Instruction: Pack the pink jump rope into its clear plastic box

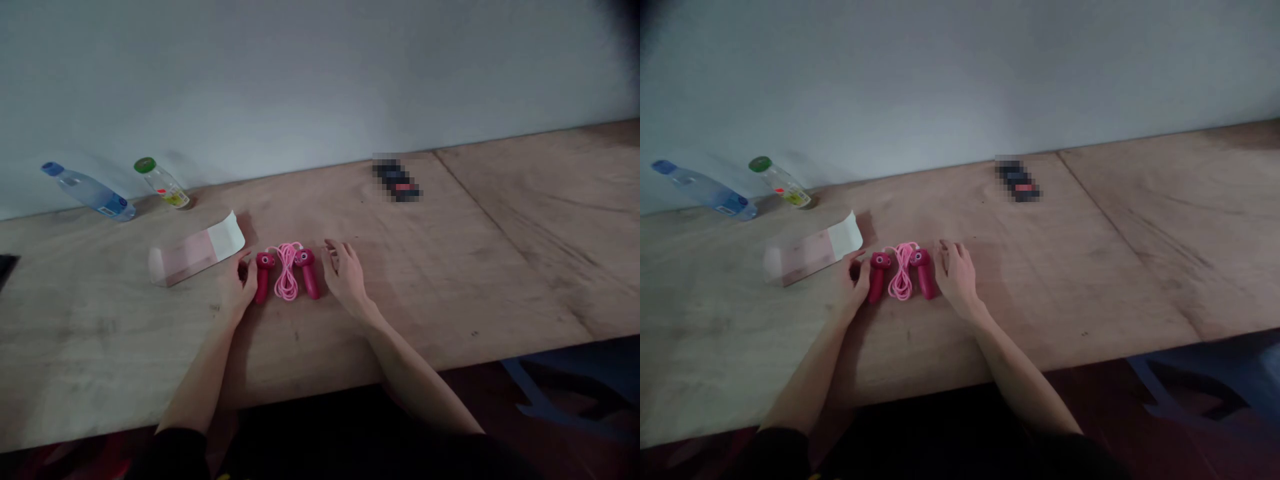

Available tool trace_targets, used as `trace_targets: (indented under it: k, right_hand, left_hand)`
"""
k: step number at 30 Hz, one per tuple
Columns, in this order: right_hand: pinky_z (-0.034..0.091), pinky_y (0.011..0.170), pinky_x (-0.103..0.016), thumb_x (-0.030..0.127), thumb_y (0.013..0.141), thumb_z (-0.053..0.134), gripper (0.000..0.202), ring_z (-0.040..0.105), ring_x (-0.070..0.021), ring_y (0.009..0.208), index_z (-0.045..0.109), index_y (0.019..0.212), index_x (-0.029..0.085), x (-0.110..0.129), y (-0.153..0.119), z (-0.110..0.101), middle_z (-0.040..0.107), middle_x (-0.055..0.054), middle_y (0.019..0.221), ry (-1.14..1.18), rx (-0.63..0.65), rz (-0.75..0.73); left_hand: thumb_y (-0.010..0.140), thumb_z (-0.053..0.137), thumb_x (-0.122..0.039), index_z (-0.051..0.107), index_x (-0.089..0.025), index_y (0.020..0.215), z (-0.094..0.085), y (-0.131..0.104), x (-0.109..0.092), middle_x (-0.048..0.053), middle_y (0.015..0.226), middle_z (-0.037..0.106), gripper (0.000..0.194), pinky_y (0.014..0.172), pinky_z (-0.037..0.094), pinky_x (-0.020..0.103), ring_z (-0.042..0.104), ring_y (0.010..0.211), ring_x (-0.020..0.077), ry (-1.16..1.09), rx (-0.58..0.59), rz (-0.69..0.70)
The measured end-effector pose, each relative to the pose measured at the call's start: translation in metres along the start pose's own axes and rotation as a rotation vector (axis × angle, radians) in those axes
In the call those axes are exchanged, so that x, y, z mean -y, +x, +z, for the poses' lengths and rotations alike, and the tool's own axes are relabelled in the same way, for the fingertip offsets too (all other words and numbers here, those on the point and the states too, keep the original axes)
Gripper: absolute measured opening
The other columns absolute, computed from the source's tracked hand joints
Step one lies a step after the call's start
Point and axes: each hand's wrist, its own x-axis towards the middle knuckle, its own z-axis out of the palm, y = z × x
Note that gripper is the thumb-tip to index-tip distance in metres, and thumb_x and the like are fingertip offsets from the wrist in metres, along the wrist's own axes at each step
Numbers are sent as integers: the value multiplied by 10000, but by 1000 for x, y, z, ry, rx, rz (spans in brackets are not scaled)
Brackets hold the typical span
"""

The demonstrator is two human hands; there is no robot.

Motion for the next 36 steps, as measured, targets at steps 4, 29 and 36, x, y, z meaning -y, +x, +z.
trace_targets:
  k: [4,29,36]
  right_hand:
    - [355,1254,-645,382,1120,349,570,443,-384,1562,468,1632,159,-16,10,-2,558,-214,1620,-181,-38,-1]
    - [580,1061,-478,294,1069,487,340,733,-307,1185,757,1250,193,-11,0,2,769,-160,1279,-103,-60,-154]
    - [596,863,-378,202,1017,615,174,739,-239,931,779,1065,239,22,-25,19,801,-75,1060,-66,-80,-502]
  left_hand:
    - [1090,480,-418,718,-246,1268,-17,14,9,73,1096,772,344,844,560,334,726,940,219,64,-65,2]
    - [1004,610,-405,726,-208,1148,-31,21,28,33,897,743,270,744,542,327,674,752,180,-59,118,166]
    - [756,828,-560,662,-238,825,-41,15,11,7,717,672,370,617,469,341,609,665,201,-269,537,-38]
